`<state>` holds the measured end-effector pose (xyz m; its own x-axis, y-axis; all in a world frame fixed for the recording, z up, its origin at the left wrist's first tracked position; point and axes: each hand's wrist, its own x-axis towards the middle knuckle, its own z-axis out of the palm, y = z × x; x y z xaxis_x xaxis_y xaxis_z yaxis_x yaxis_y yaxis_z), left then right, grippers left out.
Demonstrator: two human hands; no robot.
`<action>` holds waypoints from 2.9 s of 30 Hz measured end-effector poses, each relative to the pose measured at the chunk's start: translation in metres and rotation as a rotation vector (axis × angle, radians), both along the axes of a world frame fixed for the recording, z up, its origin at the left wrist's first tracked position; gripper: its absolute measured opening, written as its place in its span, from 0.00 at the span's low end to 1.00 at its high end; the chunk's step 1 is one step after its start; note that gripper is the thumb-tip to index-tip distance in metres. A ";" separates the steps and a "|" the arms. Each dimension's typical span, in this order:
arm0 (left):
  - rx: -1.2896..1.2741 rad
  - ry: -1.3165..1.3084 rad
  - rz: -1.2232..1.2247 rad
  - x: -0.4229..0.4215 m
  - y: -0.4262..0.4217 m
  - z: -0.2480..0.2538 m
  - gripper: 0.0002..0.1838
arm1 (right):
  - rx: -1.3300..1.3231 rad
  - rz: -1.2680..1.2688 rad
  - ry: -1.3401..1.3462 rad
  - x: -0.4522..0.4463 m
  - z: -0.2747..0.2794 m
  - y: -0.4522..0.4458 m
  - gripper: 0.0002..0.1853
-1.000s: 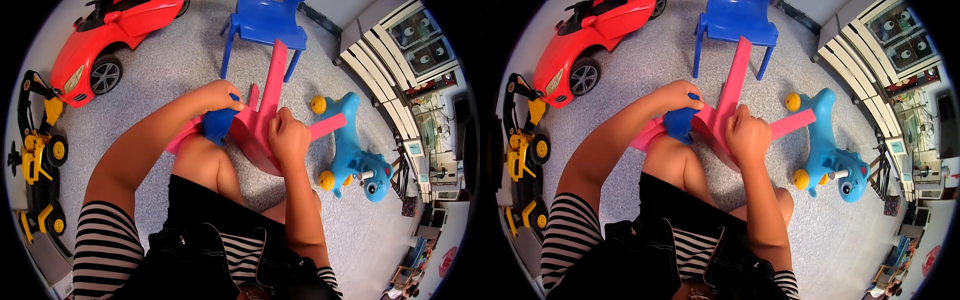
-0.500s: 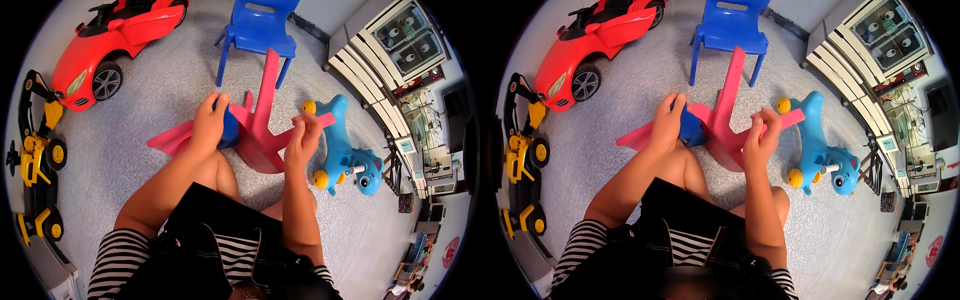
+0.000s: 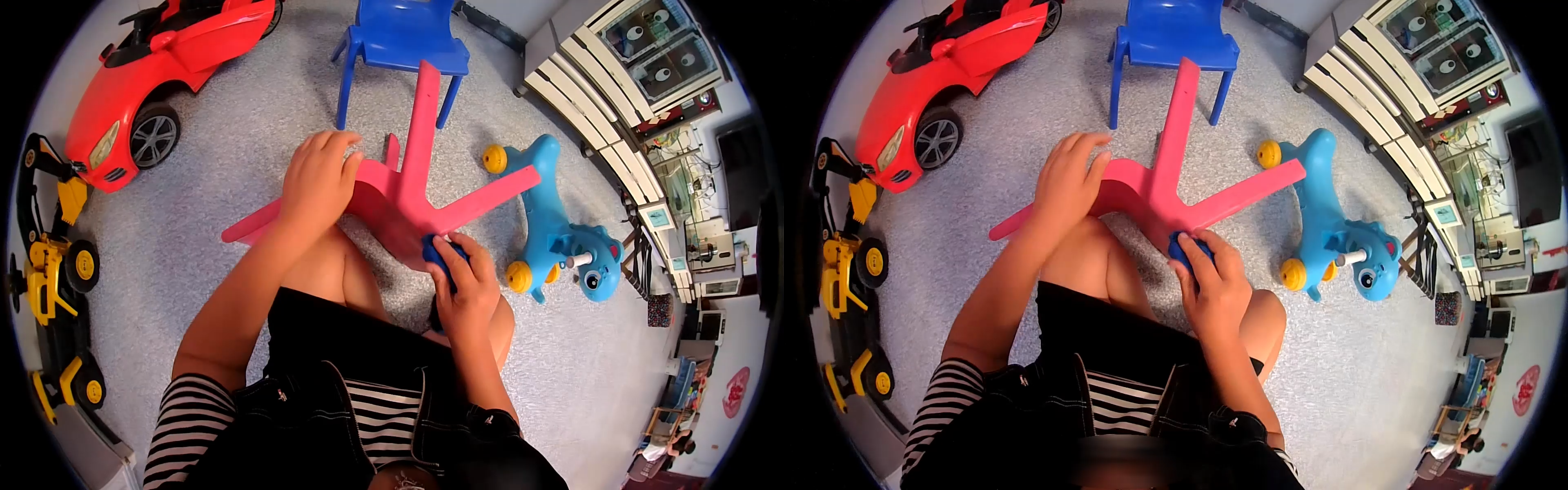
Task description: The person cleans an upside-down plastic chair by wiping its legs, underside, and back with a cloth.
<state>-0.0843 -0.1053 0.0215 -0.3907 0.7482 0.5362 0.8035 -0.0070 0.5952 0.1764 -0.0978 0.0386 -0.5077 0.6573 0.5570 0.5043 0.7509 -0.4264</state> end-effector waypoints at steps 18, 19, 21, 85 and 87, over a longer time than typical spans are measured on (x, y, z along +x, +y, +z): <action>-0.385 0.134 0.057 -0.003 0.044 -0.048 0.29 | 0.171 -0.175 -0.233 -0.102 -0.002 0.079 0.06; -0.376 0.121 0.049 -0.005 0.045 -0.050 0.29 | 0.173 -0.172 -0.228 -0.101 -0.004 0.077 0.06; -0.427 0.058 0.028 -0.007 0.045 -0.049 0.28 | 0.192 -0.125 -0.177 -0.095 -0.005 0.070 0.08; -0.341 -0.059 -0.400 0.136 -0.046 -0.089 0.10 | -0.394 -0.133 0.291 0.026 -0.056 -0.024 0.17; -0.312 0.006 -0.408 0.136 -0.045 -0.089 0.10 | -0.339 -0.162 0.141 0.019 -0.048 -0.020 0.13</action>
